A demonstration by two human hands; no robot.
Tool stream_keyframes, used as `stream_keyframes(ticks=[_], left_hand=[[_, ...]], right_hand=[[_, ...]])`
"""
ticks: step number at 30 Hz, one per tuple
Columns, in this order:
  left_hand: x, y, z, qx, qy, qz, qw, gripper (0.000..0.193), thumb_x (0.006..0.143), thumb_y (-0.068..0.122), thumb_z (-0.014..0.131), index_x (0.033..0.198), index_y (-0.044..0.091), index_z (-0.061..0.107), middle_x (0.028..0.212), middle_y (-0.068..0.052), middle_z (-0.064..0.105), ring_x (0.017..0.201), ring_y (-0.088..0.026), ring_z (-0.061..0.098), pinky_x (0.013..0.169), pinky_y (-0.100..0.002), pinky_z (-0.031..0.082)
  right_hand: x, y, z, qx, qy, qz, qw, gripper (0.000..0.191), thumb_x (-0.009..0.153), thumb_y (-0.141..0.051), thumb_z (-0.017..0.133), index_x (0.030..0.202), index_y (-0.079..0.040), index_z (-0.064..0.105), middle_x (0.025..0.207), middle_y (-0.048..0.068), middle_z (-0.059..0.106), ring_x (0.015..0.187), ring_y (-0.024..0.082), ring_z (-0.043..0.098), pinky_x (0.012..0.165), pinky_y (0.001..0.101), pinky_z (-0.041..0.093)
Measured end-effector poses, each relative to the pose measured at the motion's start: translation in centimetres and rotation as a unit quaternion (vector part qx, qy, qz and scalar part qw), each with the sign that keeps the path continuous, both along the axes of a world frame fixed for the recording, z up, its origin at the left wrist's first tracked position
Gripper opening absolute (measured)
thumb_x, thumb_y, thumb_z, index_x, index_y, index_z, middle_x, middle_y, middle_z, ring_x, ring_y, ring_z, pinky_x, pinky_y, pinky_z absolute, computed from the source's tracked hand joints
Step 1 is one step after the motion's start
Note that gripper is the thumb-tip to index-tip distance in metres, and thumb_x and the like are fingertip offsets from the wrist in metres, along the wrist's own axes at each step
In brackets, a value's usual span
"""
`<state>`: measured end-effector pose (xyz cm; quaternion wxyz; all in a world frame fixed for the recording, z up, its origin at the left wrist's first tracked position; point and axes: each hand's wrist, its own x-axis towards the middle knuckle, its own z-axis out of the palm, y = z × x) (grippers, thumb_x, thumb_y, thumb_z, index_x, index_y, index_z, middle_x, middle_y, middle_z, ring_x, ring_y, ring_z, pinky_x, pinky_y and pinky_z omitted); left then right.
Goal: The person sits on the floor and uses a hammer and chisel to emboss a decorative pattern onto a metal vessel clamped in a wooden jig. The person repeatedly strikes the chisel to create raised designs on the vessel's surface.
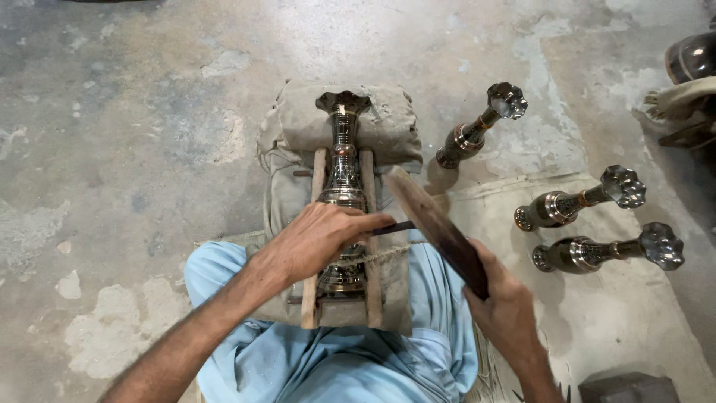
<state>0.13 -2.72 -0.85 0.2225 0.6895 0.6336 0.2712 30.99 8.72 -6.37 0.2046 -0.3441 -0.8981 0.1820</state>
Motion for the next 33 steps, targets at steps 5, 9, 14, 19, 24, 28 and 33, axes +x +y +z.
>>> stream_keyframes(ticks=[5,9,14,19,24,28,33], left_hand=[[0.5,-1.3,-1.7,0.056,-0.098,0.117,0.987,0.048,0.091,0.007,0.072,0.138,0.013,0.061,0.11,-0.01,0.078,0.088,-0.022,0.077,0.072,-0.036,0.063],[1.4,-2.6,-3.3,0.2,-0.138,0.189,0.951,0.051,0.089,0.008,0.077,0.136,0.002,0.057,0.112,-0.016,0.076,0.095,-0.023,0.077,0.079,-0.035,0.064],[2.1,-3.0,-4.6,0.166,-0.176,0.253,0.937,0.047,0.089,0.007,0.078,0.133,0.003,0.06,0.096,-0.012,0.076,0.088,-0.017,0.078,0.07,-0.031,0.065],[2.3,-3.1,-5.3,0.191,-0.17,0.268,0.929,0.051,0.088,0.005,0.08,0.134,0.002,0.057,0.098,-0.013,0.077,0.089,-0.017,0.077,0.071,-0.03,0.065],[2.4,-3.3,-5.7,0.236,-0.133,0.253,0.929,0.05,0.088,0.003,0.08,0.133,0.001,0.057,0.1,-0.015,0.075,0.093,-0.02,0.077,0.079,-0.031,0.065],[2.2,-3.0,-5.4,0.195,-0.161,0.249,0.935,0.046,0.089,0.003,0.077,0.132,0.001,0.059,0.099,-0.013,0.077,0.09,-0.019,0.079,0.075,-0.03,0.066],[1.8,-2.6,-4.6,0.167,-0.17,0.208,0.949,0.048,0.091,0.007,0.076,0.136,0.005,0.059,0.105,-0.014,0.078,0.091,-0.019,0.079,0.075,-0.03,0.067]], right_hand=[[-0.7,1.0,1.9,-0.07,0.061,-0.022,0.995,0.071,0.081,-0.013,0.08,0.146,-0.016,0.049,0.103,0.016,0.071,0.084,0.028,0.075,0.07,0.0417,0.06],[-1.7,2.0,3.6,0.027,-0.085,0.024,0.996,0.075,0.077,-0.026,0.084,0.145,-0.03,0.054,0.107,0.009,0.072,0.075,0.025,0.074,0.063,0.0401,0.062],[-3.3,3.9,6.0,0.139,-0.193,0.081,0.968,0.072,0.079,-0.029,0.082,0.145,-0.038,0.054,0.107,0.006,0.07,0.072,0.022,0.073,0.06,0.0387,0.062],[-5.3,5.1,9.6,0.127,0.019,0.124,0.984,0.071,0.087,-0.019,0.073,0.152,-0.03,0.048,0.115,0.011,0.068,0.082,0.022,0.07,0.069,0.0351,0.061],[-6.6,5.6,12.9,0.341,-0.136,0.152,0.918,0.064,0.09,-0.017,0.076,0.145,-0.043,0.055,0.11,0.001,0.077,0.086,0.019,0.076,0.073,0.0372,0.063],[-7.8,5.8,12.6,0.214,-0.1,0.109,0.966,0.06,0.091,-0.022,0.072,0.148,-0.036,0.057,0.109,0.002,0.079,0.071,0.018,0.07,0.064,0.0334,0.059],[-7.4,5.7,11.4,0.266,-0.108,0.101,0.953,0.059,0.093,-0.023,0.078,0.146,-0.038,0.057,0.099,-0.001,0.079,0.066,0.018,0.069,0.057,0.0348,0.058]])
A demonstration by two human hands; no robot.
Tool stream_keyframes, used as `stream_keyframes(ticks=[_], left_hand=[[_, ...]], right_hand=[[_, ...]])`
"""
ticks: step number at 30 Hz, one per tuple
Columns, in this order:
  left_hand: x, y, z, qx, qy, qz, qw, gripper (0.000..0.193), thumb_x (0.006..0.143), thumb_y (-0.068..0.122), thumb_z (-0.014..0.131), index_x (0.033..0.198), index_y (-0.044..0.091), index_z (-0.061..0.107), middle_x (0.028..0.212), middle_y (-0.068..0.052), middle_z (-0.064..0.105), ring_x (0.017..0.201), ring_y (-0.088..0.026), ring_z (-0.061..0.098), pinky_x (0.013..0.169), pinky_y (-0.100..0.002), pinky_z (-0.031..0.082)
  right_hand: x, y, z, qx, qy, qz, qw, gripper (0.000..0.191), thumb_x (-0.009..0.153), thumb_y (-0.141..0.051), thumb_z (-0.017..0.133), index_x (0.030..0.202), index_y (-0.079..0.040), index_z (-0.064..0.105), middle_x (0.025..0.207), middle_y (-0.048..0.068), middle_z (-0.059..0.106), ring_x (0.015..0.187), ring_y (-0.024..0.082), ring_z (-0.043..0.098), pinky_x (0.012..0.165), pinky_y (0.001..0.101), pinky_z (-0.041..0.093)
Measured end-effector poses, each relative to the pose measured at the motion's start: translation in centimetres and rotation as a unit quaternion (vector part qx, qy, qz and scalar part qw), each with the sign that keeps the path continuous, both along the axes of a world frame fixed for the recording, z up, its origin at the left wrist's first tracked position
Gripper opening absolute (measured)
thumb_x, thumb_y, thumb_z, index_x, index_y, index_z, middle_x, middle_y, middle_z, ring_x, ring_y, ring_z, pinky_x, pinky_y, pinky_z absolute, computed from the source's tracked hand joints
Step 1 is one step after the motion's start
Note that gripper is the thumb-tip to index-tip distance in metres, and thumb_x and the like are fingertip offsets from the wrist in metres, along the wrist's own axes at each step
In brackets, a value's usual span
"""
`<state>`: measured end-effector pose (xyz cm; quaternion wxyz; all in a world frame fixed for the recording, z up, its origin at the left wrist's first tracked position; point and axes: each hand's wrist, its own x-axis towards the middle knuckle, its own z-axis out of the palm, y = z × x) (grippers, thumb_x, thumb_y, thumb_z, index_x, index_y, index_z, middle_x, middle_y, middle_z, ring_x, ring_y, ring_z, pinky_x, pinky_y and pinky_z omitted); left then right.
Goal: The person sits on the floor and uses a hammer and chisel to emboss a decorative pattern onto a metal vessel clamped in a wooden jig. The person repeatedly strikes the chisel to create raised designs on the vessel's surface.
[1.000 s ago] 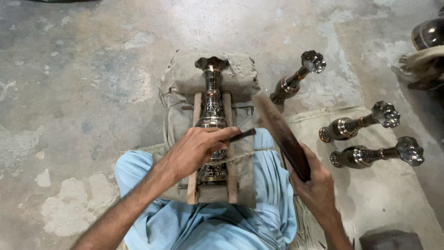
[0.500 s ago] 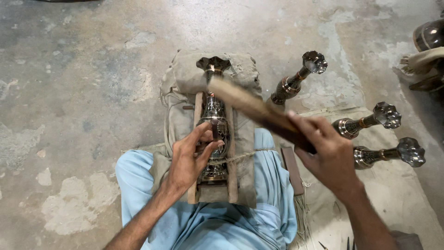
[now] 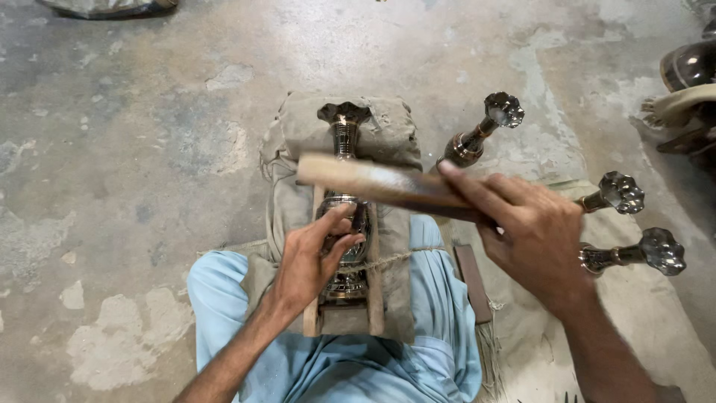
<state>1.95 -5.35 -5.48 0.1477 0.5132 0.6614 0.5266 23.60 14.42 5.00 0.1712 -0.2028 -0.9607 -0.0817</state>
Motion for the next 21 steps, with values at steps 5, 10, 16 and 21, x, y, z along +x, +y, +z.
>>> stream_keyframes(ticks=[5,10,16,21], left_hand=[[-0.5,0.6,1.1,0.02,0.049,-0.045,0.998,0.051,0.09,0.008,0.075,0.138,0.006,0.059,0.11,-0.013,0.078,0.093,-0.022,0.079,0.078,-0.033,0.066],[-1.3,0.9,2.7,-0.07,0.047,-0.102,0.991,0.046,0.092,0.011,0.072,0.137,0.01,0.062,0.103,-0.008,0.08,0.088,-0.022,0.08,0.073,-0.037,0.063],[-1.5,2.3,3.9,-0.113,0.064,-0.123,0.984,0.048,0.09,0.015,0.072,0.137,0.014,0.061,0.099,-0.008,0.079,0.083,-0.026,0.077,0.07,-0.041,0.06],[-2.0,2.9,4.0,-0.101,0.108,-0.151,0.977,0.051,0.089,0.016,0.073,0.138,0.015,0.061,0.095,-0.01,0.077,0.08,-0.029,0.074,0.071,-0.043,0.058]], right_hand=[[1.4,-0.5,-1.5,-0.108,0.034,-0.013,0.993,0.07,0.089,-0.016,0.075,0.151,-0.036,0.05,0.104,0.0,0.075,0.078,0.018,0.073,0.065,0.0338,0.061],[2.4,-1.4,-3.7,-0.212,0.127,-0.019,0.969,0.074,0.085,-0.01,0.071,0.154,-0.024,0.046,0.104,0.005,0.07,0.084,0.023,0.072,0.074,0.0355,0.061],[3.6,-2.1,-5.4,-0.21,0.102,-0.055,0.971,0.076,0.079,-0.011,0.074,0.15,-0.024,0.05,0.106,0.011,0.071,0.084,0.032,0.073,0.071,0.0437,0.059],[3.2,-2.7,-8.2,-0.244,-0.089,-0.149,0.954,0.079,0.08,-0.025,0.082,0.152,-0.034,0.052,0.11,0.008,0.068,0.08,0.029,0.072,0.07,0.0425,0.061]])
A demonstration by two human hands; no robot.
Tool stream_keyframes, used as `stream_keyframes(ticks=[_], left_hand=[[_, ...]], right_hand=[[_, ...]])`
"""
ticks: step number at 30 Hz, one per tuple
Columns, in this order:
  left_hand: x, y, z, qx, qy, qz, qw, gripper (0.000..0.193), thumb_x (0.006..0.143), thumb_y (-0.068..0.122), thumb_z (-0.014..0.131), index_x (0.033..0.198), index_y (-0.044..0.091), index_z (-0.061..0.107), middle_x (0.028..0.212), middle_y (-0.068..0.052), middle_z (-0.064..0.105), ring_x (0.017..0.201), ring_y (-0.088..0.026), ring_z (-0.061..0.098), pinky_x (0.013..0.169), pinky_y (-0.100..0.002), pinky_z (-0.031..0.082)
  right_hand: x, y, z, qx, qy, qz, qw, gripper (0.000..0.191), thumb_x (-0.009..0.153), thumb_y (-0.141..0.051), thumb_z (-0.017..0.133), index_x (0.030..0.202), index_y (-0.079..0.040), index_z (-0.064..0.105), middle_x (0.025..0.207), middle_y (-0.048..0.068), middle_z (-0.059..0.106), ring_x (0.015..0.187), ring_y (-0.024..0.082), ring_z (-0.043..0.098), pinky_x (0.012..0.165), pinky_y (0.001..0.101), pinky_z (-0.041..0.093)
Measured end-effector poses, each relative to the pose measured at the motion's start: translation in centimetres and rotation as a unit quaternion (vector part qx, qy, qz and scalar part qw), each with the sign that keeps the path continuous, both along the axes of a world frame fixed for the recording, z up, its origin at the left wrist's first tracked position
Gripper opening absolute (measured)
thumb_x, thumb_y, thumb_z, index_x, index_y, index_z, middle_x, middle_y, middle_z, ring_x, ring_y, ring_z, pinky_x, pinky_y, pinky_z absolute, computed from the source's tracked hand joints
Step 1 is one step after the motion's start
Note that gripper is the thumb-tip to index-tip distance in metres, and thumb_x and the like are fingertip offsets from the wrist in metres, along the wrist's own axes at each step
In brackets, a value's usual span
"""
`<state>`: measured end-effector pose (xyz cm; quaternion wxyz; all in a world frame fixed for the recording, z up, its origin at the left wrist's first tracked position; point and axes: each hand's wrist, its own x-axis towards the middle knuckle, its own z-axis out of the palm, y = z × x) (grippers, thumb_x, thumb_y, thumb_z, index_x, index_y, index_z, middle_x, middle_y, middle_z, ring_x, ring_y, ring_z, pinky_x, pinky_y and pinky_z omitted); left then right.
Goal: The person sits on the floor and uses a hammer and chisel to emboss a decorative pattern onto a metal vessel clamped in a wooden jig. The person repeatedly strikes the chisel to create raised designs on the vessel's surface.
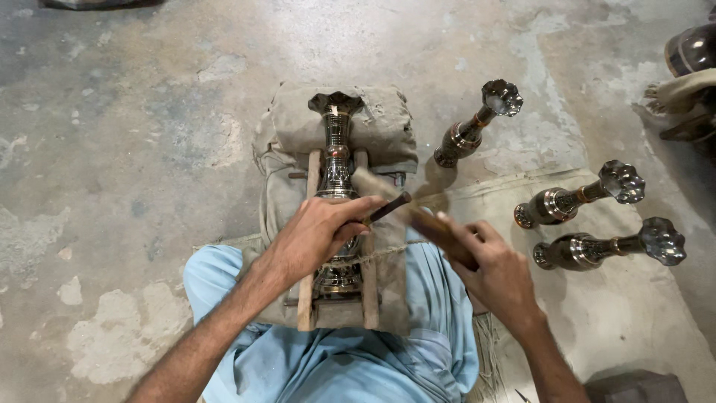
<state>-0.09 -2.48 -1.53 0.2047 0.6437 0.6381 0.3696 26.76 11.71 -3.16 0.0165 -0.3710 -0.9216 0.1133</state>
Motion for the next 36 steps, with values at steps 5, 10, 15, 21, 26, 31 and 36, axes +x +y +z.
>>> stream_keyframes(ticks=[5,10,15,21,26,31,36], left_hand=[[0.0,0.2,0.1,-0.004,0.011,-0.008,1.0,0.052,0.089,0.013,0.072,0.14,0.014,0.06,0.097,-0.012,0.075,0.08,-0.029,0.072,0.069,-0.043,0.058],[0.4,0.5,0.6,-0.063,0.006,-0.003,0.998,0.053,0.088,0.013,0.071,0.14,0.018,0.059,0.094,-0.008,0.076,0.075,-0.023,0.073,0.068,-0.039,0.06],[0.3,0.4,0.7,-0.052,0.029,-0.008,0.998,0.054,0.087,0.004,0.071,0.139,0.016,0.06,0.096,-0.009,0.078,0.078,-0.022,0.074,0.07,-0.039,0.06],[0.0,0.9,0.4,-0.075,0.03,-0.036,0.996,0.058,0.084,0.0,0.072,0.138,0.018,0.06,0.097,-0.007,0.079,0.087,-0.02,0.077,0.075,-0.037,0.061],[-0.1,1.0,0.4,-0.075,0.037,-0.048,0.995,0.057,0.084,0.003,0.073,0.137,0.019,0.062,0.097,-0.006,0.08,0.083,-0.021,0.076,0.076,-0.038,0.061],[0.0,1.1,0.7,-0.059,0.054,-0.056,0.995,0.058,0.081,-0.001,0.073,0.135,0.018,0.065,0.099,-0.007,0.079,0.084,-0.022,0.076,0.076,-0.039,0.061],[0.2,1.6,0.8,-0.03,0.068,-0.08,0.994,0.064,0.075,-0.006,0.071,0.133,0.018,0.067,0.1,-0.007,0.08,0.083,-0.021,0.076,0.075,-0.039,0.061]], right_hand=[[1.6,0.4,-2.4,-0.017,0.259,0.032,0.965,0.07,0.085,-0.01,0.076,0.15,-0.02,0.052,0.114,0.011,0.067,0.094,0.027,0.072,0.08,0.042,0.059],[2.8,1.4,-3.3,-0.121,0.321,-0.03,0.939,0.06,0.087,-0.008,0.073,0.143,-0.012,0.051,0.101,0.01,0.074,0.086,0.021,0.075,0.077,0.0335,0.064],[3.2,1.1,-3.2,-0.154,0.415,0.042,0.896,0.052,0.095,-0.001,0.069,0.143,-0.01,0.052,0.107,0.01,0.072,0.099,0.021,0.072,0.092,0.0373,0.06],[3.0,0.0,-4.8,-0.109,0.379,-0.075,0.916,0.061,0.087,0.0,0.07,0.145,-0.009,0.05,0.112,0.013,0.074,0.096,0.018,0.074,0.085,0.0341,0.062],[3.5,-0.8,-5.8,-0.106,0.348,-0.054,0.93,0.061,0.08,0.003,0.075,0.137,-0.003,0.055,0.102,0.014,0.071,0.091,0.017,0.071,0.079,0.0313,0.058],[3.0,-1.8,-5.6,-0.181,0.418,-0.099,0.885,0.049,0.086,0.003,0.071,0.132,-0.001,0.054,0.091,0.007,0.072,0.084,0.015,0.07,0.077,0.0277,0.059],[2.8,-2.6,-5.3,0.085,0.254,-0.077,0.96,0.056,0.078,0.001,0.077,0.132,-0.003,0.06,0.109,0.017,0.074,0.092,0.028,0.072,0.075,0.0375,0.058]])
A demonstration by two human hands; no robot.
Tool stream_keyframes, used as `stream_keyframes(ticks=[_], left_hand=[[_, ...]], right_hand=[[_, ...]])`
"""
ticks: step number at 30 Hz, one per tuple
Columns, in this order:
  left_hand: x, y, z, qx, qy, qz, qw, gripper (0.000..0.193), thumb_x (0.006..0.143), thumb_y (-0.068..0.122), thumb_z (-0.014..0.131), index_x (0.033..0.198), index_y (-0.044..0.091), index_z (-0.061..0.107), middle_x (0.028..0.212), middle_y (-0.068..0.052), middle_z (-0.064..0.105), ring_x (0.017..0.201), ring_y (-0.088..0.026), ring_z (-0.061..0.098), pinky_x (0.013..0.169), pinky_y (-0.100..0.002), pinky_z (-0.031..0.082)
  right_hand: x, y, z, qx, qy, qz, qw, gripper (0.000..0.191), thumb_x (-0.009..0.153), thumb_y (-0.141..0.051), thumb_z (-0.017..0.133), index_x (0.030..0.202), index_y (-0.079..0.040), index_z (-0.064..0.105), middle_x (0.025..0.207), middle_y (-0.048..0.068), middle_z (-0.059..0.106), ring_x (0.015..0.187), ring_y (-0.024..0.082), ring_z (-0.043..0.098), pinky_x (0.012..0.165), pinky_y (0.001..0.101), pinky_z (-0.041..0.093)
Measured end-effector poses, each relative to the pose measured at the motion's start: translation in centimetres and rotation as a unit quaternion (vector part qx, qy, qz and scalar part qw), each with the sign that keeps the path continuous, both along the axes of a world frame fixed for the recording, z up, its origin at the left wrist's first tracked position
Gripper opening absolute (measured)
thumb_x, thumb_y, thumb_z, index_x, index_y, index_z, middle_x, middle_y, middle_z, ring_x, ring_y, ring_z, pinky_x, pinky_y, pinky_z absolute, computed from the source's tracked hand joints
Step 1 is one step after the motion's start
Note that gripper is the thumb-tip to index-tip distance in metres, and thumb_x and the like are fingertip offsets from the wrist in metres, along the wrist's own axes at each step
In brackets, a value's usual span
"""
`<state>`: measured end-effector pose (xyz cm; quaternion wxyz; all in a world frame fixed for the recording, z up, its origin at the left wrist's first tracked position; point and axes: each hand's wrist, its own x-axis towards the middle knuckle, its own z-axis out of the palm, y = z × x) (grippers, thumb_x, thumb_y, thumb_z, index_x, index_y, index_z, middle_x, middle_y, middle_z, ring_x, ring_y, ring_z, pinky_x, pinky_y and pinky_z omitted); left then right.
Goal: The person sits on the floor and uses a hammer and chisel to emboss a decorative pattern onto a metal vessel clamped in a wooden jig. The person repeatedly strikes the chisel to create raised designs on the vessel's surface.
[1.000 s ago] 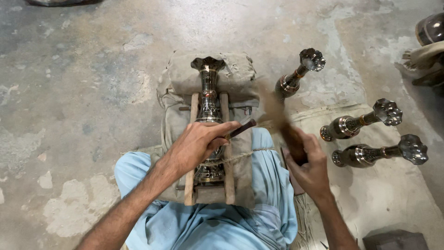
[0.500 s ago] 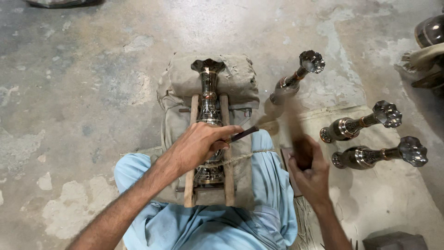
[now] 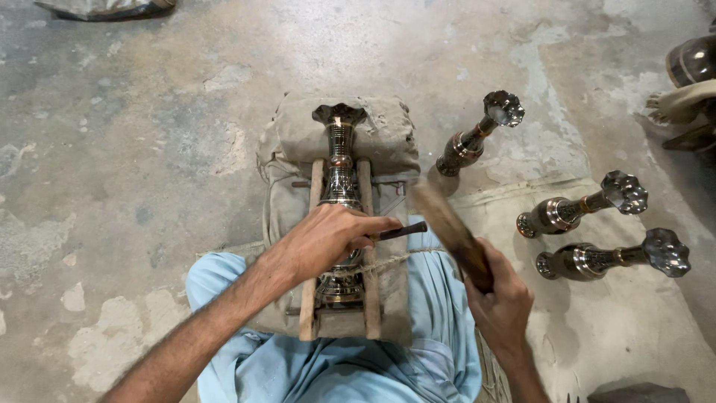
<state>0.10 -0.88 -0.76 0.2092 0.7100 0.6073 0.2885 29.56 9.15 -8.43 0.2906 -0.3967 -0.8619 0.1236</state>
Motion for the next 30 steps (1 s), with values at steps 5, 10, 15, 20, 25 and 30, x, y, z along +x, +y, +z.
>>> stream_keyframes(ticks=[5,10,15,20,25,30], left_hand=[[0.0,1.1,0.0,-0.081,-0.001,-0.014,0.997,0.054,0.082,-0.001,0.069,0.132,0.021,0.067,0.1,-0.006,0.079,0.072,-0.015,0.077,0.067,-0.036,0.063],[-0.3,1.5,0.3,-0.096,0.053,-0.045,0.993,0.055,0.083,0.001,0.07,0.134,0.023,0.068,0.09,-0.007,0.08,0.07,-0.015,0.076,0.066,-0.039,0.061],[-0.6,1.8,0.9,-0.093,0.005,-0.048,0.994,0.047,0.085,0.007,0.071,0.13,0.02,0.066,0.09,-0.004,0.08,0.068,-0.017,0.076,0.064,-0.041,0.059],[-0.8,1.7,1.1,-0.089,0.039,-0.052,0.994,0.048,0.085,0.009,0.072,0.131,0.021,0.067,0.084,-0.006,0.08,0.069,-0.019,0.074,0.064,-0.043,0.058],[-0.4,2.2,0.9,-0.099,0.088,-0.069,0.989,0.056,0.088,0.005,0.067,0.138,0.03,0.062,0.077,-0.007,0.076,0.061,-0.016,0.071,0.059,-0.039,0.059],[-0.6,2.2,0.7,-0.101,0.133,-0.093,0.982,0.06,0.089,0.002,0.064,0.14,0.034,0.061,0.064,-0.009,0.069,0.054,-0.019,0.065,0.058,-0.041,0.057]], right_hand=[[0.7,-1.0,-2.2,-0.2,0.125,0.002,0.972,0.059,0.079,0.002,0.071,0.134,-0.002,0.053,0.098,0.011,0.07,0.088,0.021,0.072,0.074,0.0372,0.06],[1.3,-2.6,-5.2,-0.212,0.21,-0.011,0.954,0.041,0.086,-0.001,0.069,0.125,-0.002,0.056,0.094,0.013,0.073,0.086,0.024,0.073,0.08,0.0366,0.06],[1.5,-3.2,-5.4,-0.237,0.062,-0.051,0.968,0.056,0.079,-0.002,0.073,0.132,-0.007,0.057,0.099,0.02,0.077,0.089,0.029,0.078,0.077,0.0397,0.06],[0.8,-3.4,-4.3,-0.218,-0.062,-0.001,0.974,0.067,0.073,-0.001,0.075,0.138,-0.011,0.057,0.107,0.022,0.076,0.094,0.036,0.075,0.078,0.0457,0.059],[0.3,-3.7,-5.0,-0.242,0.146,-0.008,0.959,0.06,0.081,-0.002,0.073,0.138,-0.008,0.054,0.103,0.022,0.072,0.092,0.028,0.074,0.08,0.0387,0.061],[0.7,-3.4,-6.0,-0.189,0.071,-0.093,0.975,0.055,0.08,0.002,0.072,0.133,-0.004,0.058,0.083,0.013,0.069,0.07,0.019,0.068,0.067,0.0339,0.055]])
